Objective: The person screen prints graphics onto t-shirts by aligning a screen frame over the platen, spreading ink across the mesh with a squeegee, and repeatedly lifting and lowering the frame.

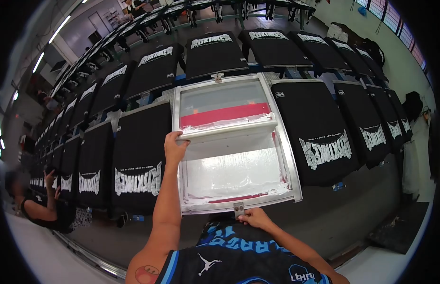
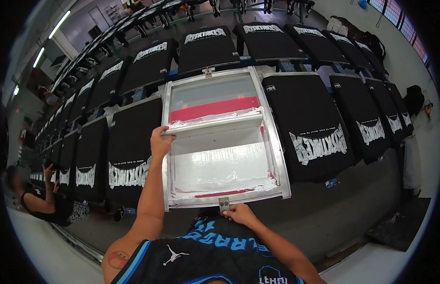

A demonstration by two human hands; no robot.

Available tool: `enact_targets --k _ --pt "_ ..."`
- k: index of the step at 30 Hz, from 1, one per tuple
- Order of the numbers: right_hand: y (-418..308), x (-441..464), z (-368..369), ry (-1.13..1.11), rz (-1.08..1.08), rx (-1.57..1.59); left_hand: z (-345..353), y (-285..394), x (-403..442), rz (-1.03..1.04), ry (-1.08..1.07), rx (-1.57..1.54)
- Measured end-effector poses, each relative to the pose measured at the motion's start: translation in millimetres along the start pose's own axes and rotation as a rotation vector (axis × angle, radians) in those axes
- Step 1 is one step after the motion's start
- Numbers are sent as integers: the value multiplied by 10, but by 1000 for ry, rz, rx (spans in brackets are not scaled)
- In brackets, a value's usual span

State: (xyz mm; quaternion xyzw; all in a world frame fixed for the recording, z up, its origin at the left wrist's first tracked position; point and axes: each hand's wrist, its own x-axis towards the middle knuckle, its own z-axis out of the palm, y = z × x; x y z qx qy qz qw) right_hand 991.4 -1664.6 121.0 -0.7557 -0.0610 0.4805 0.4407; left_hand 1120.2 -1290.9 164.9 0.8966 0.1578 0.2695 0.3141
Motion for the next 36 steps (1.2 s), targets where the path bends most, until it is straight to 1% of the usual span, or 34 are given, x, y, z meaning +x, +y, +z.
enact_targets --k 3,4,5,6,7,8,9,10,11,12,13,14,15,16,17,18,20,21,23,26,27,28,30,31,33,34,36 --pt "250 165 -21 -106 -4 -93 -2 -68 14 17 -65 17" --pt "112 108 -112 -103 -74 -315 2 -83 40 28 -95 24" --pt "-125 11 -253 -164 -69 -451 -11 -73 88 32 -126 23" --pt "-311 40 -419 -242 -3 -579 -50 -64 98 33 -164 24" --pt "-569 0 -620 -180 -105 -606 -87 -52 100 9 -180 28" --pt "-894 25 -835 -57 -5 -468 -113 -17 155 50 -264 123" --pt "-933 212 -1070 193 -163 -394 -136 21 205 93 -349 217" --pt "-962 389 -1242 632 -408 -440 -156 56 272 86 -353 214" --pt "-1138 541 -1510 895 -643 -718 -178 86 332 105 -487 343" --pt "-1497 531 -1678 1025 -531 -1015 -201 108 362 123 -624 472" --pt "-1514 722 -1898 1006 -602 -1121 -214 126 373 271 -587 549" --pt "-1434 871 -2108 986 -677 -1227 -215 93 304 263 -593 549" --pt "-1337 951 -2203 977 -676 -1225 -227 50 196 322 -514 493" --pt "-1272 1001 -2267 831 -553 -1203 -254 56 93 383 -433 436" --pt "-1175 1054 -2291 682 -428 -1174 -275 74 -88 394 -395 406" --pt "-1078 1023 -2210 665 -418 -1173 -214 19 -360 431 -230 312" --pt "-739 807 -1903 813 -662 -1155 -201 -38 -866 391 -262 356" --pt "-631 671 -1744 828 -654 -1167 -289 -6 -1074 374 -282 356" --pt "-537 323 -1554 778 -622 -1140 -523 139 -1313 421 -346 380" --pt "-576 -250 -1431 696 -590 -1105 -945 437 -1412 378 -438 305" --pt "-605 -382 -1418 666 -587 -1095 -1051 466 -1457 327 -520 324" --pt "-618 -472 -1404 661 -590 -1096 -1112 530 -1477 321 -520 325" --pt "-621 -573 -1363 540 -432 -1088 -1194 622 -1494 187 -737 338" --pt "-610 -540 -1355 537 -429 -1085 -1160 599 -1491 185 -743 339" --pt "-594 -414 -1376 564 -528 -1038 -1041 545 -1441 22 -869 266" --pt "-572 -386 -1386 561 -530 -1039 -1033 552 -1452 19 -869 266" --pt "-490 -373 -1387 499 -400 -1063 -1083 609 -1532 185 -712 430"
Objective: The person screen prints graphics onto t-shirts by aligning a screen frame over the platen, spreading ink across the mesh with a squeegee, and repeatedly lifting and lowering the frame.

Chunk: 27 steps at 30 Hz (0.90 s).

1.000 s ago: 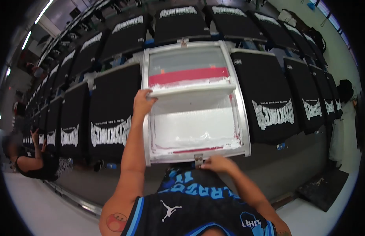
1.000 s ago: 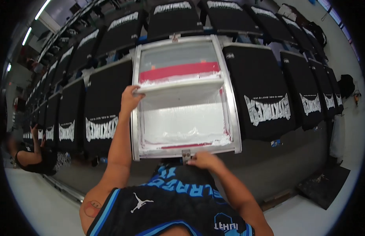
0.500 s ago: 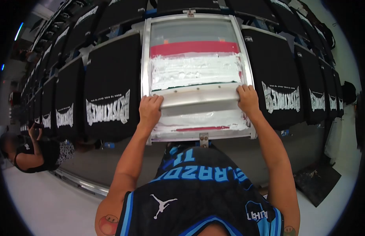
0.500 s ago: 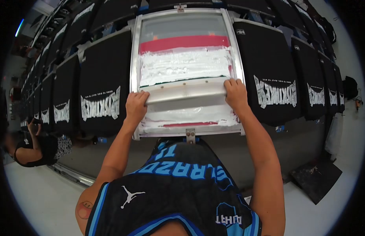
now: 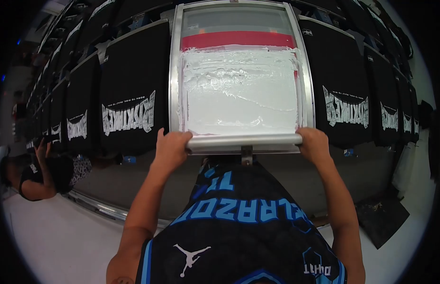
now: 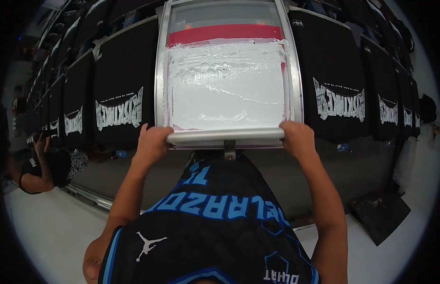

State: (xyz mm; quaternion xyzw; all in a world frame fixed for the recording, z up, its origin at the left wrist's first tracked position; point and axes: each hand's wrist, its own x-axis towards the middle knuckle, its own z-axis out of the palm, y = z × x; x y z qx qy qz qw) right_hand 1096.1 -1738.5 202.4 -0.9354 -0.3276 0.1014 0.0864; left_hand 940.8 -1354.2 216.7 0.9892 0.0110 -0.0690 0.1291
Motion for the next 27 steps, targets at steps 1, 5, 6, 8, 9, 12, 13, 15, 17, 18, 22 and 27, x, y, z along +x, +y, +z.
enact_targets --k 1,5,6,8,9,12,13,15,17,18,22,27 --pt "-1 -65 88 -1 1 3 104 -35 -64 27 41 12" --pt "168 43 501 356 -8 -43 537 -274 150 137 302 44" --pt "256 226 535 384 19 -114 602 -376 358 176 414 81" --pt "455 895 430 365 46 -163 503 -556 1035 169 443 147" --pt "558 1262 349 435 11 -146 492 -705 1411 192 472 132" --pt "559 1814 -176 199 97 -126 -89 -690 1941 7 183 121" --pt "545 1763 -212 172 107 -125 -199 -635 1887 -22 174 180" --pt "472 1379 -188 97 115 -137 -309 -531 1456 70 134 181" --pt "324 669 -60 11 102 -113 -196 -375 819 110 84 121" --pt "219 300 33 37 96 -42 -127 -232 520 122 43 1" --pt "96 -181 393 350 57 14 473 -93 159 133 272 13" --pt "616 1197 280 429 41 -156 471 -580 1478 192 480 139"
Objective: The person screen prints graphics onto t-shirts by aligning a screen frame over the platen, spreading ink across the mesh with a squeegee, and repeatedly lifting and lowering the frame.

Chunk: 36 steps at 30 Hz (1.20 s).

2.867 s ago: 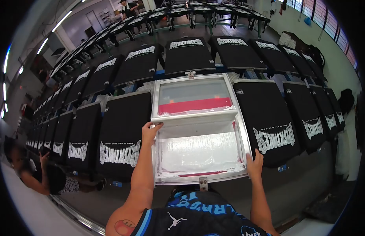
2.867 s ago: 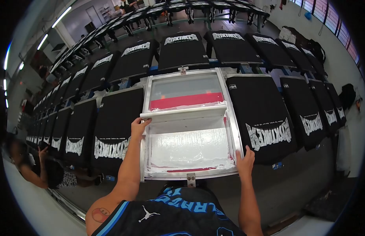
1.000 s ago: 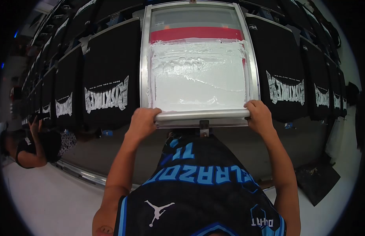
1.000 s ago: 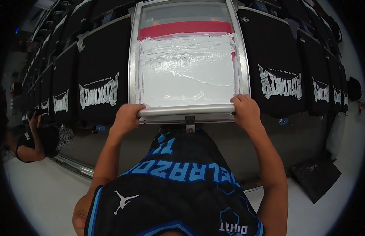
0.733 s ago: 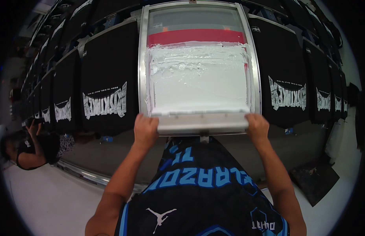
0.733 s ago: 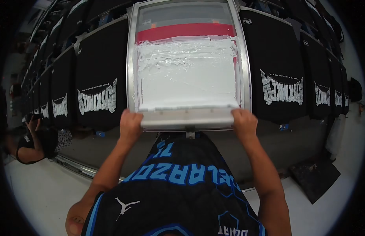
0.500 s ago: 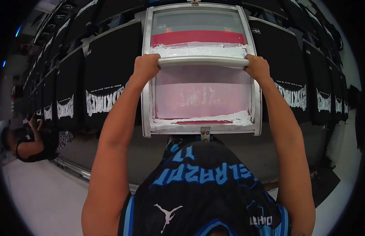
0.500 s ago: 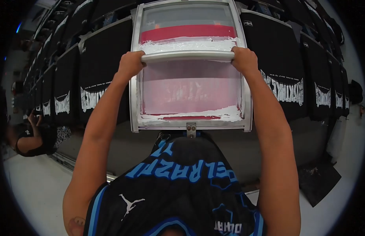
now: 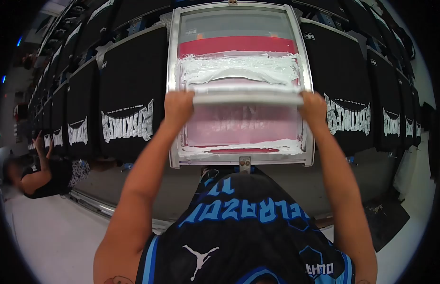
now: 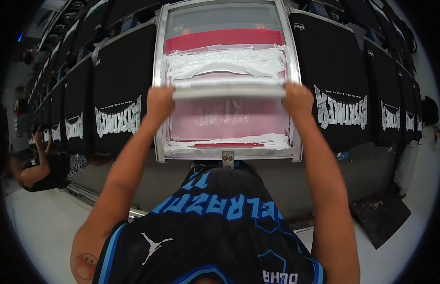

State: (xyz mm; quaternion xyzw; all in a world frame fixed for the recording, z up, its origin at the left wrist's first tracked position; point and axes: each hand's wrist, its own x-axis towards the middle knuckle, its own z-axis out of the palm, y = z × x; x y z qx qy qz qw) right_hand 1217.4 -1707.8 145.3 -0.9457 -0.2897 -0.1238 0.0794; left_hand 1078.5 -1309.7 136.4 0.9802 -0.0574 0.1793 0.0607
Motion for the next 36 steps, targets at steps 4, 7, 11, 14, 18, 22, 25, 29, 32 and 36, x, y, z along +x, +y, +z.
enact_targets --k 4,7,11,14,18,22,25,29,32,36 --pt "8 605 -302 -349 158 -4 -296 -168 675 -133 -321 27" --pt "-136 -62 -528 -399 93 -3 -680 61 115 -62 -418 16" --pt "-423 -1273 -618 -189 67 196 -811 635 -1120 -78 -329 -123" --pt "-389 -1116 -440 -69 81 111 -561 577 -970 -96 -142 -125" --pt "30 49 52 -100 75 10 22 -60 -2 -54 -17 -26" --pt "174 1157 -183 -417 61 -20 -236 -228 1080 -174 -377 31" --pt "129 1237 -205 -430 179 66 -269 61 1517 -204 -720 253" --pt "-178 524 -300 213 98 125 -102 733 1645 -64 -540 -166" --pt "-502 -380 -606 -106 393 625 -67 492 1830 -54 -557 -246" --pt "-937 -1429 -504 -1096 685 1286 -270 286 2019 -2 -500 -285"
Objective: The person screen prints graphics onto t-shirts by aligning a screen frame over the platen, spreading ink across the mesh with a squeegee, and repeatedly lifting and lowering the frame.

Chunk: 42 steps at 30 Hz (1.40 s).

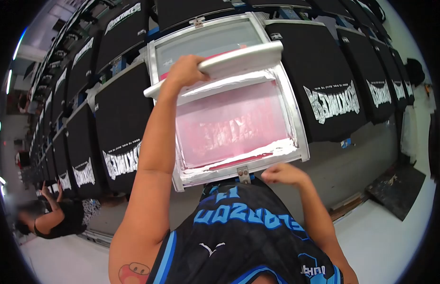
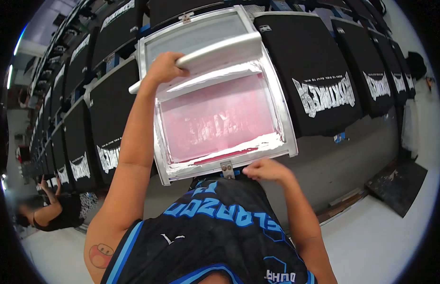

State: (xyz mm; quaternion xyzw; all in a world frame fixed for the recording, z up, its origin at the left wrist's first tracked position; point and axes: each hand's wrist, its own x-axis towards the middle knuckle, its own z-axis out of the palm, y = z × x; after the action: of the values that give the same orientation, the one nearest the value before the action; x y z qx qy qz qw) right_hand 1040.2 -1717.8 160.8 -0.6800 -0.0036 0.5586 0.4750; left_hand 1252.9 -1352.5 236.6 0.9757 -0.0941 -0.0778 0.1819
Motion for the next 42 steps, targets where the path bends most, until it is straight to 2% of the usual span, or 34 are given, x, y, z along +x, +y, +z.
enact_targets --k 2,4,5,6,7,11,17,20,21,22,23,25,28,29,31,33,35,36,37,39,40,41,42 --pt "190 161 336 7 -49 -85 -24 31 29 -62 76 -84" --pt "246 331 609 -29 -45 328 158 31 28 -55 77 -13" --pt "287 399 654 -24 -61 336 243 18 38 -60 87 47" --pt "325 468 676 16 -81 221 293 121 -49 -112 58 100" --pt "389 552 686 58 -98 107 373 117 -111 -12 52 201" --pt "222 385 754 275 -138 -151 613 301 -492 -69 49 203" --pt "199 322 773 331 -223 -256 1127 1040 -1719 -80 54 173" --pt "216 326 815 320 -218 -212 1470 1388 -2417 23 252 115" --pt "246 318 875 450 -262 -333 1494 1459 -2516 62 300 96" --pt "269 320 898 580 -304 -454 1485 1452 -2512 64 287 76" --pt "284 338 871 580 -305 -455 1466 1436 -2517 66 274 55" --pt "228 332 800 328 -196 -237 1137 1414 -2321 -14 84 95" --pt "102 141 795 310 -190 -240 802 1223 -1940 -57 -31 53" --pt "142 146 784 305 -247 -224 713 1149 -1799 -68 -72 55" --pt "269 270 805 326 -290 -230 648 935 -1462 -63 72 60" --pt "256 241 763 321 -269 -330 543 715 -1059 -78 123 92" --pt "69 122 669 178 -177 -330 432 505 -682 -63 85 138" --pt "213 208 634 157 -281 -429 391 388 -513 -69 95 123" --pt "71 141 470 148 -260 -466 377 233 -346 -55 51 82" --pt "-174 -66 265 -23 -176 -479 332 29 -300 -60 -18 58" --pt "-296 -145 89 -77 -124 -393 240 -47 -345 -89 -34 61" --pt "-328 -235 -57 -40 -178 -159 161 -201 -448 -125 -44 60" --pt "-383 -333 -233 87 -271 -70 -14 -233 -644 -212 -12 17"
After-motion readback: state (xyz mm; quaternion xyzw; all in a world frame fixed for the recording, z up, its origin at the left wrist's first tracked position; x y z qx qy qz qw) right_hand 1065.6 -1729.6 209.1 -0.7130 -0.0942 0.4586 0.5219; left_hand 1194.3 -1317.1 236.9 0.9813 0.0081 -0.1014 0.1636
